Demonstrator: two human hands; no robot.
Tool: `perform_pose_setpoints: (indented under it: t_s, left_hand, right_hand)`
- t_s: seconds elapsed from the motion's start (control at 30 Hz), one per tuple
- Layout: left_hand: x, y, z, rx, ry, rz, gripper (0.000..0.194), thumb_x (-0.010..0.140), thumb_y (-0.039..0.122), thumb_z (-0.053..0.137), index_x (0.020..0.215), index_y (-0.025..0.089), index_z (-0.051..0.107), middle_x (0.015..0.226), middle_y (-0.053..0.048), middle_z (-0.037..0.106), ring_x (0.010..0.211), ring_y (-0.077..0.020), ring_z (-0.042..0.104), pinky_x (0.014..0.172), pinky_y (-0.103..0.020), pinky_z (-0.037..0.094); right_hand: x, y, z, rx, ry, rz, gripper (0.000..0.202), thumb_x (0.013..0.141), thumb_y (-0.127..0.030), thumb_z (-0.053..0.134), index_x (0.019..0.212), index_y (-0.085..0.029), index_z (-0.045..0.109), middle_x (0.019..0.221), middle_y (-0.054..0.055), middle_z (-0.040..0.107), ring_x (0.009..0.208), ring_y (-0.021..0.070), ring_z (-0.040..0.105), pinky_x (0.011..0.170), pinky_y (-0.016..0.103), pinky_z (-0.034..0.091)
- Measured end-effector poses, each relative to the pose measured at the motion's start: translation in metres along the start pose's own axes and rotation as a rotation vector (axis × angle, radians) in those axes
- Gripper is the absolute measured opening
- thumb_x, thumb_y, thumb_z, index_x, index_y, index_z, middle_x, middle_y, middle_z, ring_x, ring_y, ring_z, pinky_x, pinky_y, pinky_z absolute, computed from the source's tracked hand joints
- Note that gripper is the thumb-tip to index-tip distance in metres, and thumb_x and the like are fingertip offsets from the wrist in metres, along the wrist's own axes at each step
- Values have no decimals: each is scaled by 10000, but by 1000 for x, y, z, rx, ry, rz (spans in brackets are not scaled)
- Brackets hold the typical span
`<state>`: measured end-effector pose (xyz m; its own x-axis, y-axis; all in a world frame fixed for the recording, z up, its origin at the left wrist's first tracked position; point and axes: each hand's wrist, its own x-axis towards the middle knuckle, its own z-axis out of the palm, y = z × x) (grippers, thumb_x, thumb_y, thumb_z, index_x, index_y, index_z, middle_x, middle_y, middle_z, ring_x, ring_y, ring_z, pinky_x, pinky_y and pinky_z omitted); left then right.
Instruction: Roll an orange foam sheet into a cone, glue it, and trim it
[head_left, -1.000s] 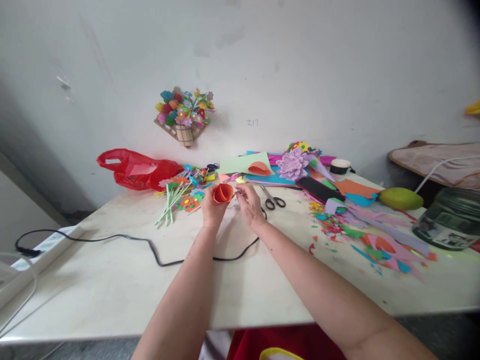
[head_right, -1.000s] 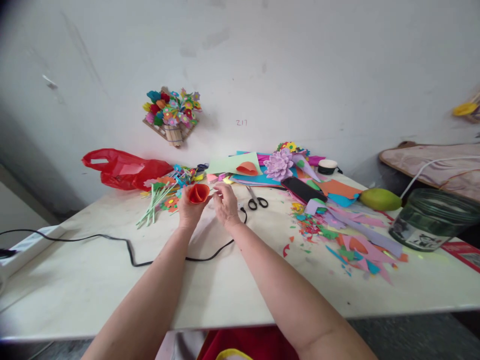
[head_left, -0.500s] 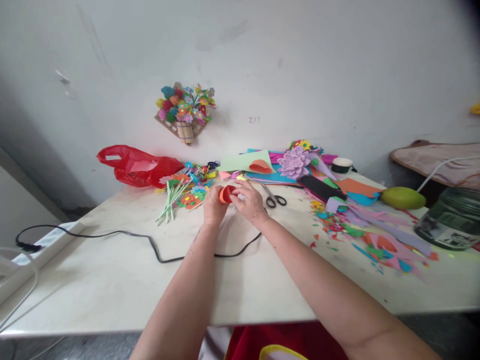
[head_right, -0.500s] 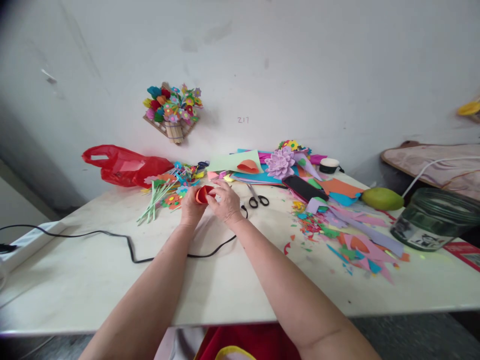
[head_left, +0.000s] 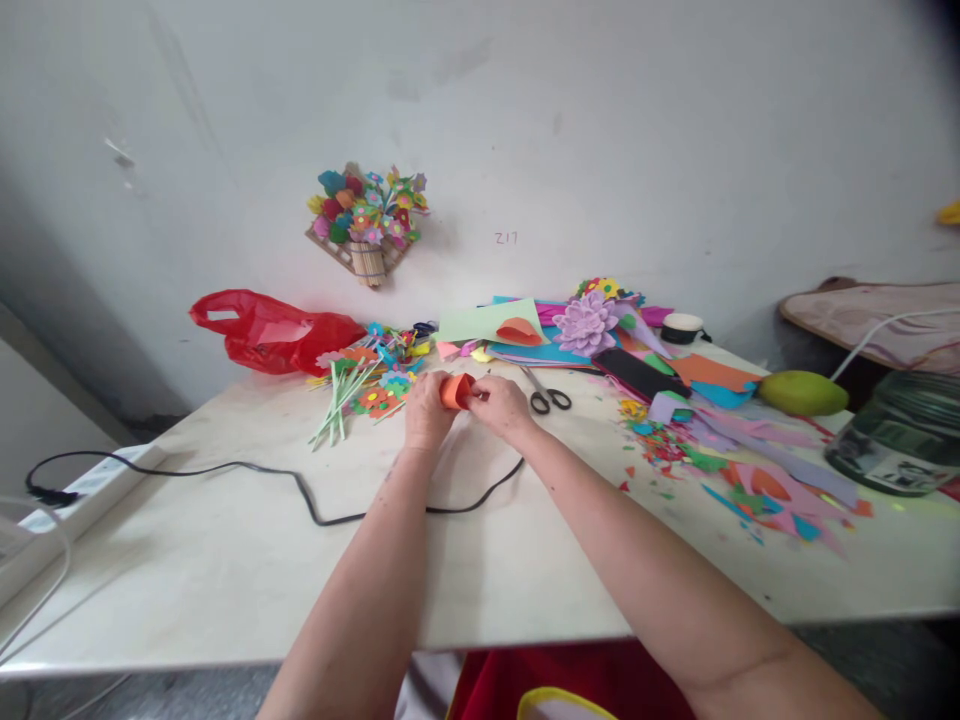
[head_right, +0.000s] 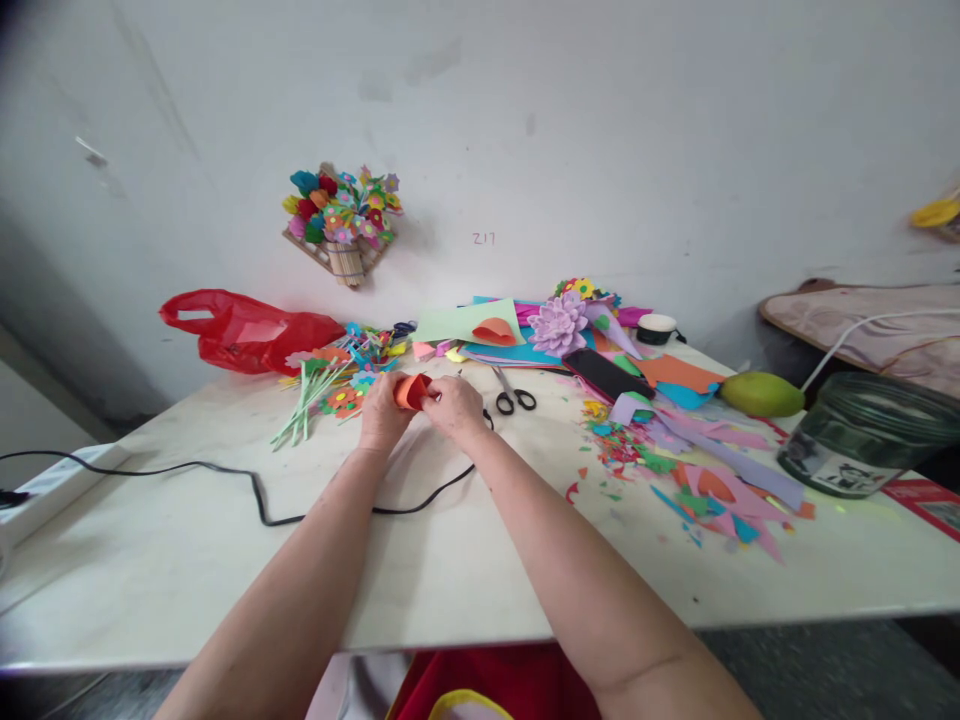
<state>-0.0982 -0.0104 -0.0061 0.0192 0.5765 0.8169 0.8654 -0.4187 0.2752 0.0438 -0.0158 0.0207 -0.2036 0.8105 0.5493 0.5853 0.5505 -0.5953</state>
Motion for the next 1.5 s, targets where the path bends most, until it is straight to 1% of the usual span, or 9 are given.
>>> perform_pose_setpoints:
  t_s: [0.17,0.23,0.37,0.47,0.7,1.07,1.3,1.4,1.5]
  left_hand:
    - [-2,5,-8,61,139,-66,643,559,90,620,1166,199,436,1246,-123,473,1196,-286,383,1035,-475,185]
    - [-2,0,-10,39,233,-180,677,531,36,581,1175,177,430,1301,-140,416,1237,-284,334,1037,-466,198]
    - [0,-18,-7,-145,454,-584,401,565,80,559,957,160,538,977,-101,590,967,-244,549,892,-430,398]
    - [1,-25,-4,-518,413,-876,161,591,219,624,717,159,544,614,2,559,613,-164,582,706,-384,496]
    - [2,-12,-8,-1023,381,-1078,249,650,358,646,676,148,514,452,51,490,377,-68,472,568,-296,513]
    - [3,-20,-10,-1217,437,-1014,374,746,542,488,792,173,529,722,-26,613,611,-105,609,675,-282,501]
    - [1,-21,-6,-1213,472,-1070,152,733,310,552,712,165,512,648,3,591,581,-92,594,642,-258,501]
    - [2,-27,-4,-1085,489,-1090,139,766,291,489,735,159,521,667,-11,582,586,-110,601,666,-300,511]
    - [3,-28,-7,-725,498,-877,166,719,198,489,869,162,553,893,-76,618,842,-176,617,808,-356,475]
  right_hand:
    - [4,11,1,162,41,108,102,642,-220,547,605,-186,636,600,7,606,598,146,532,545,236,361]
    - [5,16,1,195,77,146,111,644,-229,536,612,-181,631,601,6,608,602,146,535,545,233,361]
    - [5,21,-1,237,151,175,115,648,-242,527,601,-179,611,599,1,608,585,137,526,541,228,358]
    - [4,18,-3,283,182,167,122,649,-250,520,580,-175,589,576,-2,589,563,129,510,530,225,353]
    - [3,16,2,537,120,232,116,616,-265,521,586,-163,566,538,-21,549,525,107,480,495,206,351]
    - [0,19,5,696,-15,308,125,592,-246,521,634,-148,585,566,-17,547,470,79,427,405,181,331]
    - [-1,14,2,515,23,163,106,634,-239,524,580,-158,566,526,-27,514,503,90,453,467,191,345]
    - [-1,13,2,444,83,115,117,651,-243,526,575,-165,568,552,-13,545,543,108,486,505,204,350]
    - [0,14,0,338,144,123,120,658,-248,527,573,-175,572,564,-3,571,566,128,507,528,220,352]
